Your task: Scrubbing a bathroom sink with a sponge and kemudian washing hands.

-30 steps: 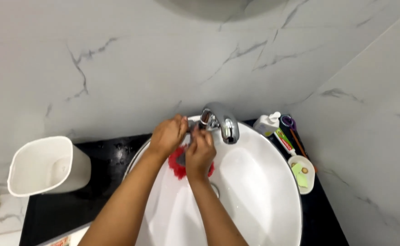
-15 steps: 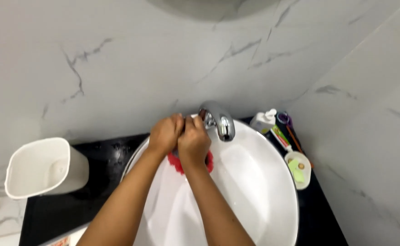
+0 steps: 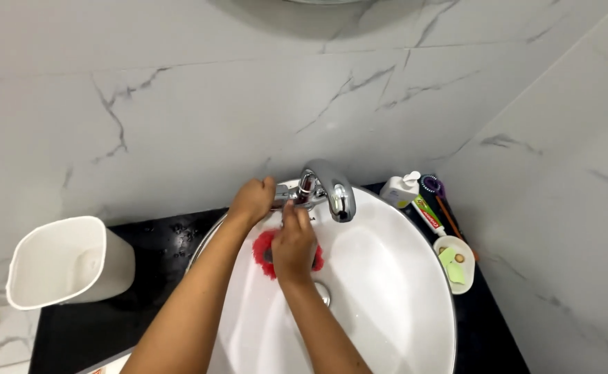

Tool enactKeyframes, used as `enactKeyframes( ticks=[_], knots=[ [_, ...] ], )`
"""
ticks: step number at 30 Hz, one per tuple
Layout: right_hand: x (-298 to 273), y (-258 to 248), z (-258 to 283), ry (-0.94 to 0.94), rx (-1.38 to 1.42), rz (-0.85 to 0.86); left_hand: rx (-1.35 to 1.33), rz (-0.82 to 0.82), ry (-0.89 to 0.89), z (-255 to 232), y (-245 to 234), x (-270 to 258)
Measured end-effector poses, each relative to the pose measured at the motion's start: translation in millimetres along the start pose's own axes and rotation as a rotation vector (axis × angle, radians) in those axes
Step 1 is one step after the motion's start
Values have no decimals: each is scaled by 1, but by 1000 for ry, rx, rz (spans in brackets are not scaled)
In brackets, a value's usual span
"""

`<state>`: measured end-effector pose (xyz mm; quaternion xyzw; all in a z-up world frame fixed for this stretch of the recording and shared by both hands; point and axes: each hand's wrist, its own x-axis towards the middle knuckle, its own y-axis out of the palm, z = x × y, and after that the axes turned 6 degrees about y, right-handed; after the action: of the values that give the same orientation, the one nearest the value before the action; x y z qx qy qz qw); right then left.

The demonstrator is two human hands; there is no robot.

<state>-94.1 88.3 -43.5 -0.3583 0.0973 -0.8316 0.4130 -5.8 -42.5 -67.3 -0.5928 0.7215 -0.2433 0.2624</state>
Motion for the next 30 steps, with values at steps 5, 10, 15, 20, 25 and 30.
enactKeyframes(
  ticks=[5, 10, 15, 20, 25, 30],
  knots=[
    [21, -10, 21, 84, -191, 119, 49, 1, -3, -11, -5, -15],
    [24, 6, 14, 32, -172, -3, 84, -29, -66, -18, -14, -13],
    [39, -3, 27, 83, -469, 310, 67, 0, -88, -42, -24, -39],
    [44, 8, 20, 24, -519, 263, 91, -31, -57, -39, -24, -26],
    [22, 2, 8, -23, -453, 241, 50, -34, -7, 16, 8, 1],
    [-24, 18, -28, -95, -173, 30, -529, 357, -527, -25, -28, -10]
  ],
)
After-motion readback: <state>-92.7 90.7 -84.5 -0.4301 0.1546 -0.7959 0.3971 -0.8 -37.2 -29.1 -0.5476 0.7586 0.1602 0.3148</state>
